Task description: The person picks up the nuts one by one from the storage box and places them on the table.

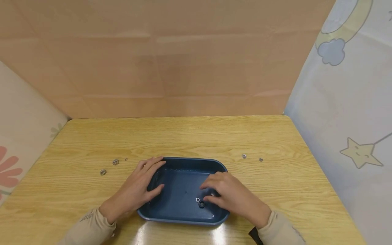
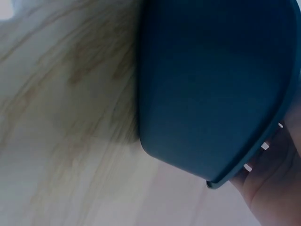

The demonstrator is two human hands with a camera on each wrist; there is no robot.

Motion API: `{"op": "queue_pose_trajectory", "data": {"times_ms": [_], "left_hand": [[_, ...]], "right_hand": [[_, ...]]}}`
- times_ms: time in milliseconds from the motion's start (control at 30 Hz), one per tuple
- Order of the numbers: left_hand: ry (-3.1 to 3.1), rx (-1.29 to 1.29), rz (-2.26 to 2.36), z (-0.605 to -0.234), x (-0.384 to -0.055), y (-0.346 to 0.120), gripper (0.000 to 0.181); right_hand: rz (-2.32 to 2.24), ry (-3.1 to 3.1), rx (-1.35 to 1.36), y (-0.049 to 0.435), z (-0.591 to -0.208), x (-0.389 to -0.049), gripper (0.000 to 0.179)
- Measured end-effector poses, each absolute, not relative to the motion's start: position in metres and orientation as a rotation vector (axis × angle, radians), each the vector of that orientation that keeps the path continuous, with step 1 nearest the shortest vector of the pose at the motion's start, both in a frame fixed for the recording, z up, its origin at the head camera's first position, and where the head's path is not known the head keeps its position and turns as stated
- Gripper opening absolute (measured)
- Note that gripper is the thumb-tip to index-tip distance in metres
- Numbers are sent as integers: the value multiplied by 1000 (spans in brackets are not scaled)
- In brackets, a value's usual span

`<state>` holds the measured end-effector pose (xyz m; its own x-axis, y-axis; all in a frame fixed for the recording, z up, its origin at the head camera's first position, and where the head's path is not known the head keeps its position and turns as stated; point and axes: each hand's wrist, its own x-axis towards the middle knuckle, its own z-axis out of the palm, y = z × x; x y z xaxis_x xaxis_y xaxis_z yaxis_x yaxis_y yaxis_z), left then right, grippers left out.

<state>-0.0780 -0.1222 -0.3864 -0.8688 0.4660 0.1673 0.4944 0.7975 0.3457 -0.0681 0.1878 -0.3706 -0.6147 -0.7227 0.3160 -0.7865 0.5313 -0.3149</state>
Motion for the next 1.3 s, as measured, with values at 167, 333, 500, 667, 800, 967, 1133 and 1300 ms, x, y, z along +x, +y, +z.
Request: {"op": "queue_pose_trajectory", "data": {"times_ms": [167, 333, 500, 667, 800, 967, 1133, 1300], "left_hand": [[-2912, -779, -595, -386, -78, -122, 69], [-2916, -779, -601, -386, -77, -122, 69], [-2914, -781, -603, -386, -77, -123, 69], [-2904, -785, -608, -386, -78, -123, 69], [-2886, -792, -606, -386, -78, -123, 69], [-2889, -793, -596, -387, -79, -122, 69], [-2881, -793, -586, -387, -79, -122, 69], [-2869, -795, -583, -388, -79, -121, 70]], "right_hand": [[624, -2620, 1326, 184, -374, -66, 24], [613, -2667, 1355, 179, -377, -64, 21], [565, -2712, 1362, 175, -378, -63, 20], [517, -2732, 1343, 173, -378, -62, 21], [474, -2762, 1322, 172, -379, -61, 23], [416, -2813, 1293, 171, -379, -62, 23], [379, -2838, 1293, 170, -379, -62, 19], [350, -2859, 1296, 170, -379, -63, 18]]}}
